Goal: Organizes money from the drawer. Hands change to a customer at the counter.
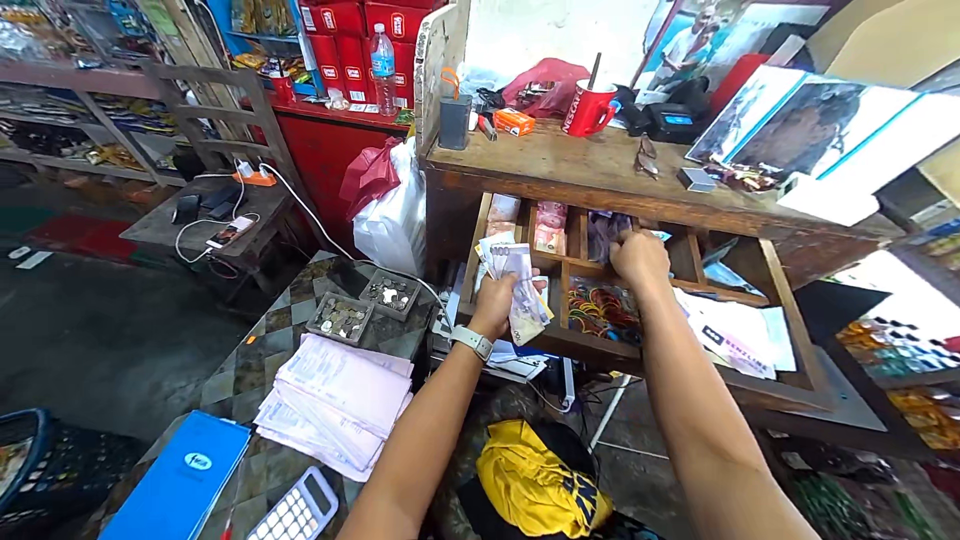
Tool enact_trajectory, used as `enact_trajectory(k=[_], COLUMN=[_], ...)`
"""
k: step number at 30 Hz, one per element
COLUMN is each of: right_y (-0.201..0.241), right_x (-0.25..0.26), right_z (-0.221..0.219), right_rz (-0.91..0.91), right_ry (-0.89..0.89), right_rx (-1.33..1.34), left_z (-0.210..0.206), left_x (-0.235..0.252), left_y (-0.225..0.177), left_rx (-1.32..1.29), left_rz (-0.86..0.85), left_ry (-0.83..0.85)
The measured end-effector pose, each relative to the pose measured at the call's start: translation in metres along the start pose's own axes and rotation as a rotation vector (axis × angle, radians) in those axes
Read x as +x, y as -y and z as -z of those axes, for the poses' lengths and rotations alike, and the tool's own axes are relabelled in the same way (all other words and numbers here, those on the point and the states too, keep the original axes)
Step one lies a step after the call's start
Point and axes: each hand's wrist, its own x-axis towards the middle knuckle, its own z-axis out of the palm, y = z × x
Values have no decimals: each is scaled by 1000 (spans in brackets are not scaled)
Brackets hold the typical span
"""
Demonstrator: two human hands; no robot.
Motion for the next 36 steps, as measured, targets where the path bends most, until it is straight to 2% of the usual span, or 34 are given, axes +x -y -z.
enact_trajectory(k=[10,13,16,19,21,23,27,28,30,32,34,36], right_y=[-22,-17,-21,-31,-17,18,63,62,44,16,-10,-24], right_x=[3,3,7,6,-20,-64,-144,-153,-163,-167,-166,-159], right_z=[-3,-1,-4,-2,10,19,-37,-46,-45,-42,-53,-68], right_rz=[-49,-74,-126,-93,39,328,910,961,897,740,629,661], right_ry=[82,99,35,-80,-153,-143,8,19,-96,-323,-393,-497], right_rx=[193,151,227,384,430,414,500,562,660,481,177,-51], left_z=[2,3,3,4,2,0,4,5,12,34,74,131], left_x=[-1,0,1,1,-1,-1,-6,-10,-32,-66,-101,-128], left_y=[1,1,2,2,2,-3,-4,-6,-16,-25,-25,-12], left_rx=[35,25,22,-10,-19,-6,-2,-6,77,151,178,202], left_rz=[7,7,2,5,10,15,40,45,12,-20,-33,-41], left_ry=[13,35,32,47,62,87,97,57,-33,-56,-76,-193])
